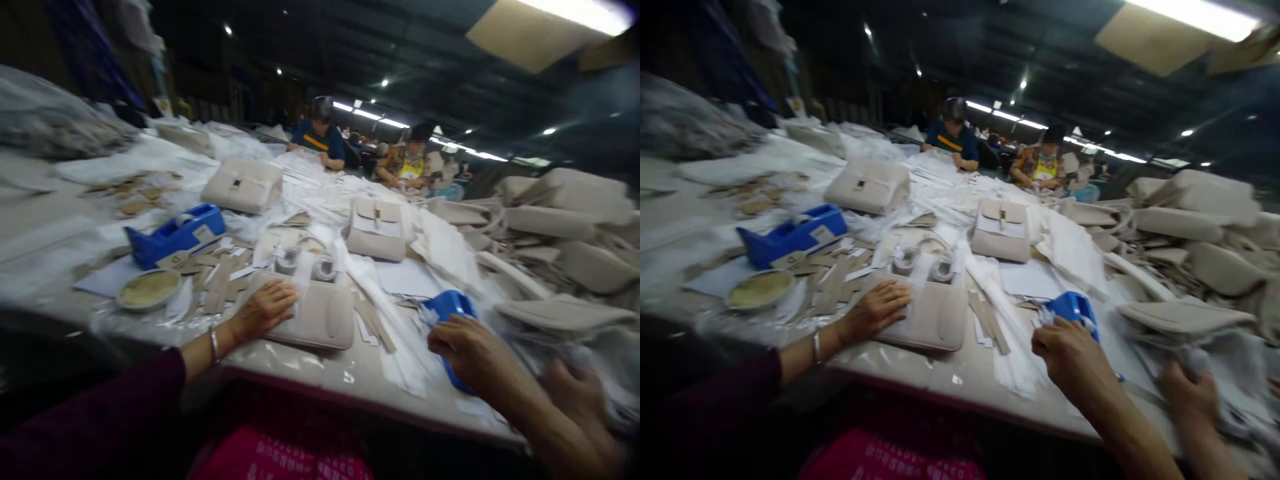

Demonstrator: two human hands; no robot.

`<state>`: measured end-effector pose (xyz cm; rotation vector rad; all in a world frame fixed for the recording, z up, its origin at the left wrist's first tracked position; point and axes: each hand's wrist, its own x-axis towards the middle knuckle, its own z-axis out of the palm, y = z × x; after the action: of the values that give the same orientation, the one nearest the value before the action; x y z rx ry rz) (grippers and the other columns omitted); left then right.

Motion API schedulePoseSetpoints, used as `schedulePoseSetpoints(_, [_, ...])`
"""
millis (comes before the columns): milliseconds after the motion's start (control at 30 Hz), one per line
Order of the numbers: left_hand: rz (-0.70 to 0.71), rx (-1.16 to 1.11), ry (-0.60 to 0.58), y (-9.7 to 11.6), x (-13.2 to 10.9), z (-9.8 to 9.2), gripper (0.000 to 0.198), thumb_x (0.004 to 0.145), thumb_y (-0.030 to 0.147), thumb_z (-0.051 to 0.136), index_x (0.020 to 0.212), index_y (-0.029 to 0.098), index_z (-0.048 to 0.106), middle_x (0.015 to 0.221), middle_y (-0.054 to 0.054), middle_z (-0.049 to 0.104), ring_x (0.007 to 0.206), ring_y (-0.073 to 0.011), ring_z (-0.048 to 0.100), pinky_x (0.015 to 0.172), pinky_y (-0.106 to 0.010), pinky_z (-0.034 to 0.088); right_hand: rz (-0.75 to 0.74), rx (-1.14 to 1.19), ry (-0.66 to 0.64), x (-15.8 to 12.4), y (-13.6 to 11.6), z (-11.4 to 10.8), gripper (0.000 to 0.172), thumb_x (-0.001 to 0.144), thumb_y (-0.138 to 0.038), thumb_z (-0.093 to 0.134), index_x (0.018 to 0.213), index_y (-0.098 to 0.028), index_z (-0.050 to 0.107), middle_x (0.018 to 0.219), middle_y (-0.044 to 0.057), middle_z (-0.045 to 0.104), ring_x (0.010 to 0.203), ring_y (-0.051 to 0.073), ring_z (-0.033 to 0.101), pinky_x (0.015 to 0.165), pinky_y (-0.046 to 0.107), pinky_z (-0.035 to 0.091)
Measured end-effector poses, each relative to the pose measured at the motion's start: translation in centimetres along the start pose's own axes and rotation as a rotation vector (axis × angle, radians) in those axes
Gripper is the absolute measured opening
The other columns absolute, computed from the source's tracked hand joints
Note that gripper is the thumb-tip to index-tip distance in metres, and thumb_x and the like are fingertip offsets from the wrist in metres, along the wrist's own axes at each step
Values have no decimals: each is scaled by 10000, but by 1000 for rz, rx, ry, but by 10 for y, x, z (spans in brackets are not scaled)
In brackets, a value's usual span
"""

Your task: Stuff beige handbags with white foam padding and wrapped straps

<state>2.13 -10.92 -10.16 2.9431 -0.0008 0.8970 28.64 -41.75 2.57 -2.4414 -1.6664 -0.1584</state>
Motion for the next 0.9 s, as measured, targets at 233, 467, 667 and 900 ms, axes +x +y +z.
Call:
schedulePoseSetpoints(233, [-42, -78, -2, 4, -2, -4, 257, 902, 288, 525, 1116, 154, 572, 1193, -106, 615, 1177, -202, 520, 1110, -439, 330, -708, 22, -510, 167, -159, 26, 250, 680, -41, 562, 642, -245, 701, 605, -25, 658, 623, 132, 565, 755, 294, 350])
schedulePoseSetpoints(467, [-38, -80, 6, 0, -1, -2, 297, 918, 328, 498, 1140, 137, 552, 1200, -113, 607, 1190, -220, 515, 1122, -445, 313, -704, -330, -617, 233, -191, 73, 152, 693, -119, 604, 725, -185, 738, 697, 32, 713, 694, 154, 616, 814, 308, 339])
schedulePoseSetpoints(667, [-99, -105, 16, 1, -1, -1, 445, 879, 307, 566, 1276, 137, 460, 1198, -111, 598, 1172, -228, 529, 1103, -444, 352, -722, -346, -590, 239, -189, 80, 154, 723, -156, 575, 758, -172, 724, 761, 63, 720, 731, 177, 623, 836, 339, 325])
schedulePoseSetpoints(900, [-32, -19, 12, -1, -2, 4, 410, 904, 328, 528, 1272, 149, 503, 1221, -108, 586, 1166, -238, 521, 1101, -452, 345, -795, -361, -510, 236, -191, 83, 184, 730, -180, 520, 714, -148, 700, 702, 90, 701, 643, 166, 593, 812, 349, 299])
